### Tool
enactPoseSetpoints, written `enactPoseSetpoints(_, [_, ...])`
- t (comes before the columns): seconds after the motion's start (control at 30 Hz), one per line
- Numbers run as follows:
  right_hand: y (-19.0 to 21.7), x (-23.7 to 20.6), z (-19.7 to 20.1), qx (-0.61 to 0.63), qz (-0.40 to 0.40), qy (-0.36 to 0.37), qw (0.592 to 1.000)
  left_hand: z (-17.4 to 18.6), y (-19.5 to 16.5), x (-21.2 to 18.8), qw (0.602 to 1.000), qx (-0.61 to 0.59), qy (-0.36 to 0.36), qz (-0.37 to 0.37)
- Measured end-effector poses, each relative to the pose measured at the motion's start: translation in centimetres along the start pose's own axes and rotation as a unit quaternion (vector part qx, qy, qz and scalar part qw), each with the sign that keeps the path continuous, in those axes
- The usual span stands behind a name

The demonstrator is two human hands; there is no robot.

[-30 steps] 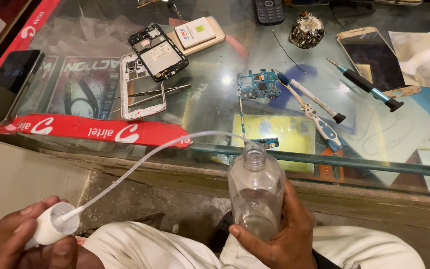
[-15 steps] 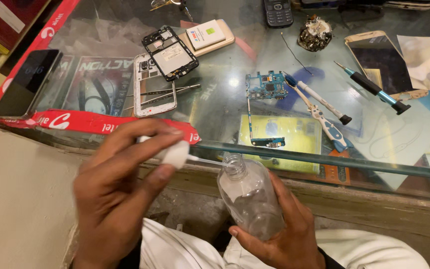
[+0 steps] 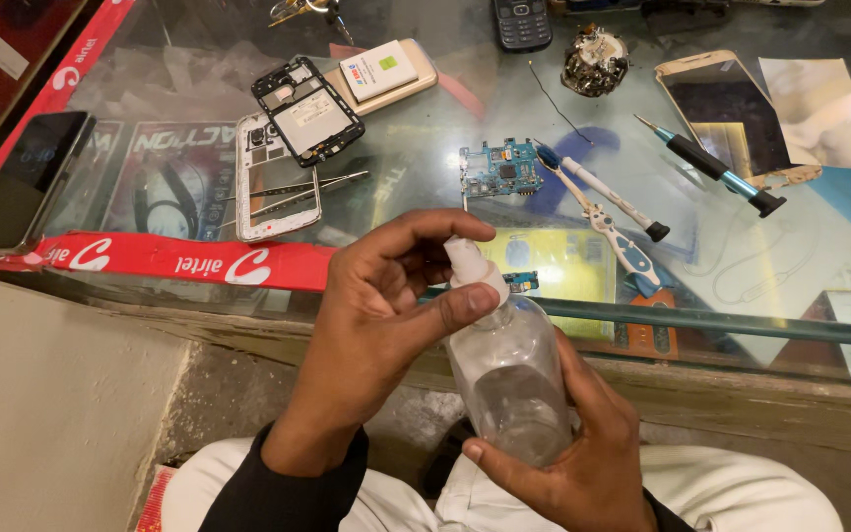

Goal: The person disassembles a smartphone on a glass workbench, using a screwdriver to work on the frame and lifting the motherboard out of the housing. They brush debris off the board, pour liquid from a bottle into a spray bottle through a tube, and then clean the motherboard with a cotton swab.

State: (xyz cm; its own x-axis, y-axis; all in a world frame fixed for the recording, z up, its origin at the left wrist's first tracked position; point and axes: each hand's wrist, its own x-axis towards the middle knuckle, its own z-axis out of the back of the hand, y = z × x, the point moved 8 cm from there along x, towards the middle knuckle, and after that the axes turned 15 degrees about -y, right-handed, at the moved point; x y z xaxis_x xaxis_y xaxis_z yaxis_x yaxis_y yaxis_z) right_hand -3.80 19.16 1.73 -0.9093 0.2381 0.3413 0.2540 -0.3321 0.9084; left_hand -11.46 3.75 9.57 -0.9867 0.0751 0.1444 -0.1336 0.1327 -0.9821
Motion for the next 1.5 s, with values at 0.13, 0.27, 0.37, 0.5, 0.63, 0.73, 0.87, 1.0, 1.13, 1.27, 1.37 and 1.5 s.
enactPoseSetpoints(0.13, [-0.3,-0.2,0.1,0.035,-0.014,0.003,0.999,0.0,1.0,-0.3,0.996,-0.061,-0.026,0.054])
enactPoseSetpoints(0.27, [-0.3,-0.4,0.0,0.042,-0.008,0.007,0.999,-0.5,1.1,-0.7,0.982,-0.162,-0.014,0.096])
enactPoseSetpoints(0.37, [-0.1,-0.5,0.0,0.018,0.007,-0.001,1.0,-0.5,1.4,-0.9,0.989,-0.117,-0.031,0.088])
enactPoseSetpoints(0.5, [-0.5,-0.9,-0.4,0.049,-0.028,0.02,0.998,-1.0,1.8,-1.7,0.97,-0.211,-0.012,0.117])
enactPoseSetpoints(0.63, [-1.1,-1.2,-0.6,0.066,-0.048,0.028,0.996,-0.5,2.6,-2.2,0.986,-0.112,-0.033,0.122])
enactPoseSetpoints(0.73, [-2.2,-1.7,-1.5,0.145,-0.128,0.078,0.978,-0.3,2.8,-2.3,0.985,-0.109,-0.036,0.125])
enactPoseSetpoints(0.87, [-2.8,-2.1,-1.5,0.16,-0.148,0.078,0.973,-0.3,2.6,-2.6,0.984,-0.136,-0.026,0.116])
enactPoseSetpoints(1.0, [-3.3,-3.2,-2.7,0.272,-0.238,0.15,0.92,0.5,2.7,-2.6,0.99,-0.062,-0.057,0.11])
enactPoseSetpoints(1.13, [-3.2,-3.7,-3.3,0.362,-0.284,0.202,0.865,0.6,2.7,-3.5,0.966,-0.188,-0.058,0.166])
enactPoseSetpoints(1.27, [-3.9,-5.0,-3.7,0.338,-0.285,0.227,0.868,2.1,2.9,-4.9,0.978,-0.098,-0.098,0.156])
enactPoseSetpoints(1.37, [-3.6,-6.1,-4.3,0.439,-0.273,0.208,0.831,2.0,2.3,-5.1,0.977,-0.148,-0.072,0.137])
enactPoseSetpoints(1.5, [-6.3,-5.7,-3.7,0.413,-0.256,0.152,0.861,2.1,-0.7,-5.1,0.984,-0.121,-0.128,0.01])
